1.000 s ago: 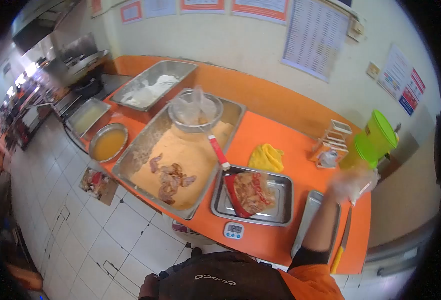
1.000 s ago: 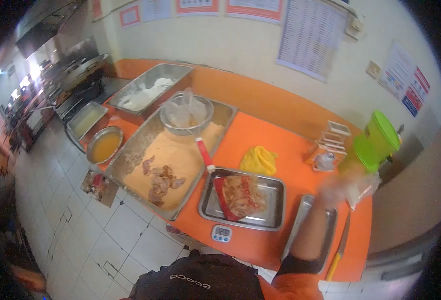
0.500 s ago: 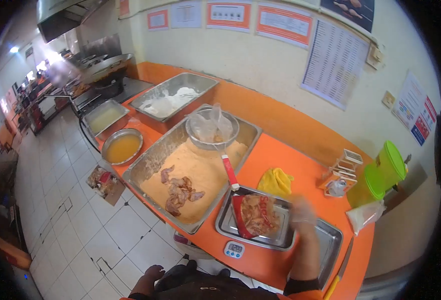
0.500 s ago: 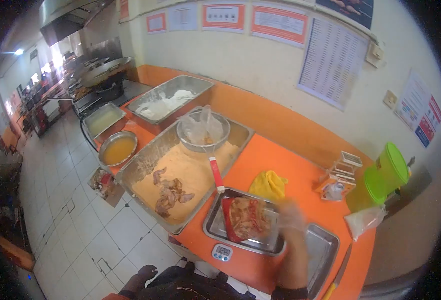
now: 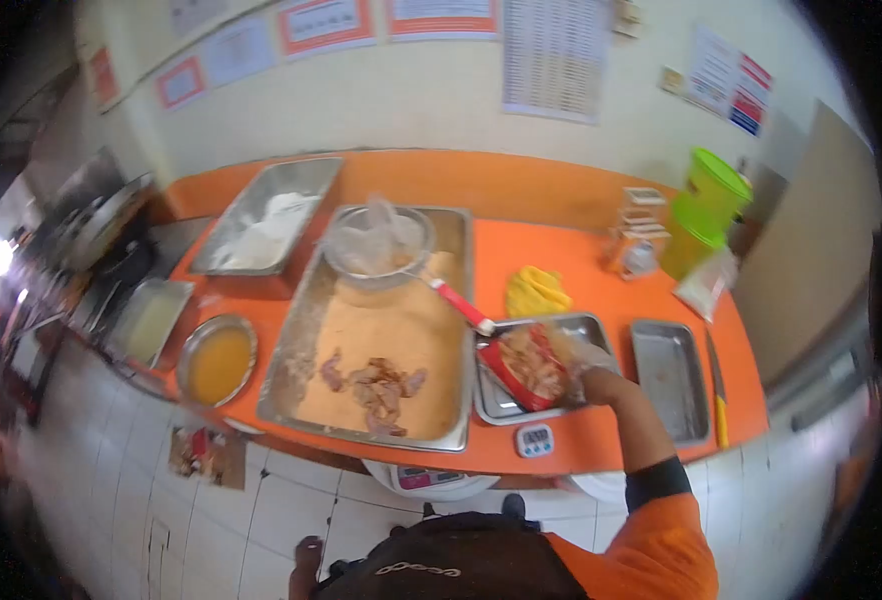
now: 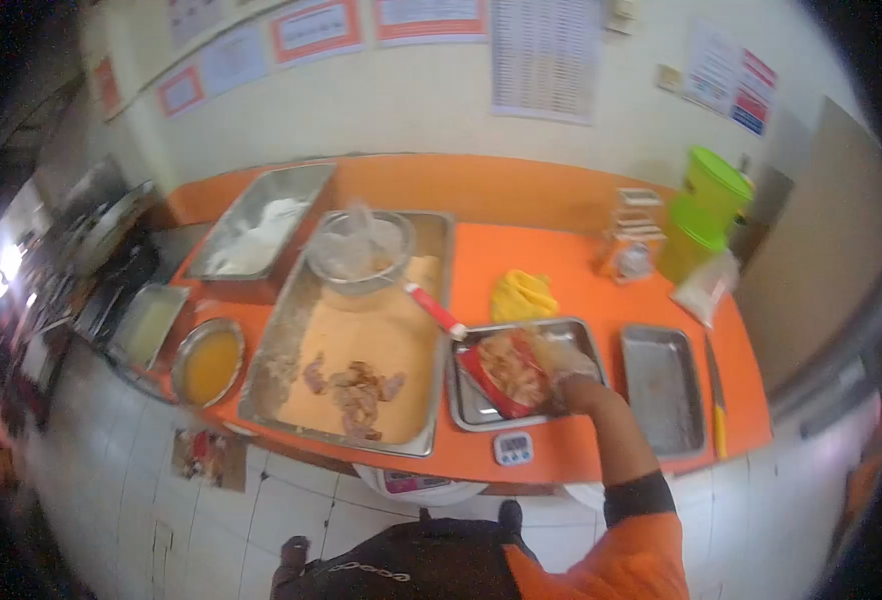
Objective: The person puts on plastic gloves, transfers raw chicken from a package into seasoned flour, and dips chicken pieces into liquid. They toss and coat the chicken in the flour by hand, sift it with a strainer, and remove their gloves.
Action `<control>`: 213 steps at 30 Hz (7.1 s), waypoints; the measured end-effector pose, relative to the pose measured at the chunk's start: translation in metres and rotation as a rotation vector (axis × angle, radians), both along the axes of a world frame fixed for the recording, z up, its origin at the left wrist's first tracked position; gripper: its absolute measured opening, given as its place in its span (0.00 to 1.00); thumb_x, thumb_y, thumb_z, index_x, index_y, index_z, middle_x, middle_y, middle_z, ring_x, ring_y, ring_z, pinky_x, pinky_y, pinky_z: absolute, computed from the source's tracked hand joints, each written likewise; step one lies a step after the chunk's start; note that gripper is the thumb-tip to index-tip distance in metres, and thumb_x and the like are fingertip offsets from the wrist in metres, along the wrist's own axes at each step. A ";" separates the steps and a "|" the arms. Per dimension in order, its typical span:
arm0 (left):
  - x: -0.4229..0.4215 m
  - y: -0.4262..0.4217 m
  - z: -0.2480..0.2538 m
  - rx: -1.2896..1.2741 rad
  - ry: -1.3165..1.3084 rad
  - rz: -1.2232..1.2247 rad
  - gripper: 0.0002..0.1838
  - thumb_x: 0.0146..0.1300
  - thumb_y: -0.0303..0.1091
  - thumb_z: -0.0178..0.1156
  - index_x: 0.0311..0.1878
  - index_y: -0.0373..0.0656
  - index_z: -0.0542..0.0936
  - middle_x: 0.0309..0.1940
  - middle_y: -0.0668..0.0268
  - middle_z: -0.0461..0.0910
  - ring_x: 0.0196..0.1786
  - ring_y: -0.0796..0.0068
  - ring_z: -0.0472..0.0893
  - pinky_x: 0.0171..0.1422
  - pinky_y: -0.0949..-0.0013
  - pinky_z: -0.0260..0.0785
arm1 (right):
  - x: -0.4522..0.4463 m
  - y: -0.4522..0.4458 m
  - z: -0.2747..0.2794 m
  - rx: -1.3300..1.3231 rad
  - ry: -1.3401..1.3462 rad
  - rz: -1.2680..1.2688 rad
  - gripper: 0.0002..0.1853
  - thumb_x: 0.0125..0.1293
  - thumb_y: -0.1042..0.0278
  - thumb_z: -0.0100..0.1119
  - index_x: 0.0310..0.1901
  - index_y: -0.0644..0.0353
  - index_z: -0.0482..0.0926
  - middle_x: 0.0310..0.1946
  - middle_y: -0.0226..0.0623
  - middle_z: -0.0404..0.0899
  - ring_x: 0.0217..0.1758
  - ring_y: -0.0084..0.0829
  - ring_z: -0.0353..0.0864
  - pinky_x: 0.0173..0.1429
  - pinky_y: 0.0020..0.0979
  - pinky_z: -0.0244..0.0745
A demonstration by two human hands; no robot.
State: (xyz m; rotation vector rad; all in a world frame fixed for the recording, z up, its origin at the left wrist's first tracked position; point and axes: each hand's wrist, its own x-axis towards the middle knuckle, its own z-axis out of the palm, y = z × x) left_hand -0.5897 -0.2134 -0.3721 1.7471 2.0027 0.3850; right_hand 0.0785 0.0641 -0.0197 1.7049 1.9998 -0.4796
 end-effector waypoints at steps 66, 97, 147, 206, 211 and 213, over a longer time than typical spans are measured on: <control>0.154 0.442 0.493 -0.163 -0.869 -0.639 0.10 0.52 0.25 0.65 0.24 0.42 0.71 0.21 0.68 0.74 0.24 0.80 0.74 0.27 0.77 0.65 | -0.334 0.102 0.146 0.056 1.284 -0.701 0.29 0.65 0.39 0.47 0.31 0.62 0.79 0.26 0.37 0.77 0.30 0.23 0.77 0.25 0.24 0.68; 0.137 0.413 0.501 0.093 -0.692 -0.397 0.14 0.51 0.25 0.63 0.42 0.36 0.75 0.29 0.69 0.77 0.30 0.79 0.75 0.36 0.73 0.71 | -0.319 0.138 0.173 0.300 1.095 -0.281 0.14 0.48 0.61 0.58 0.14 0.63 0.75 0.13 0.36 0.73 0.17 0.26 0.71 0.22 0.29 0.64; 0.161 0.399 0.403 -0.441 -1.682 -0.284 0.34 0.66 0.61 0.34 0.66 0.46 0.62 0.64 0.56 0.60 0.67 0.57 0.58 0.69 0.53 0.53 | -0.410 0.047 0.092 0.659 0.963 0.279 0.10 0.64 0.67 0.46 0.35 0.66 0.71 0.34 0.49 0.73 0.37 0.50 0.77 0.42 0.43 0.73; 0.206 0.369 0.290 0.496 -0.706 -0.930 0.17 0.55 0.49 0.54 0.37 0.46 0.76 0.32 0.63 0.77 0.37 0.67 0.76 0.41 0.63 0.68 | -0.314 0.083 0.038 -0.228 2.303 -0.924 0.28 0.66 0.40 0.45 0.47 0.62 0.73 0.44 0.41 0.75 0.49 0.40 0.75 0.53 0.41 0.73; 0.208 0.352 0.342 0.552 -0.137 -1.013 0.15 0.55 0.48 0.54 0.36 0.46 0.76 0.30 0.64 0.77 0.34 0.65 0.77 0.38 0.63 0.68 | -0.307 0.104 -0.006 -0.453 2.462 -0.885 0.32 0.64 0.36 0.46 0.47 0.64 0.72 0.43 0.44 0.75 0.48 0.42 0.74 0.53 0.42 0.72; 0.206 0.345 0.366 0.511 0.062 -1.030 0.14 0.55 0.47 0.55 0.34 0.47 0.76 0.29 0.64 0.77 0.32 0.65 0.78 0.36 0.63 0.69 | -0.316 0.098 0.010 -0.396 2.407 -0.947 0.27 0.64 0.41 0.49 0.46 0.62 0.74 0.43 0.44 0.76 0.48 0.40 0.75 0.52 0.41 0.71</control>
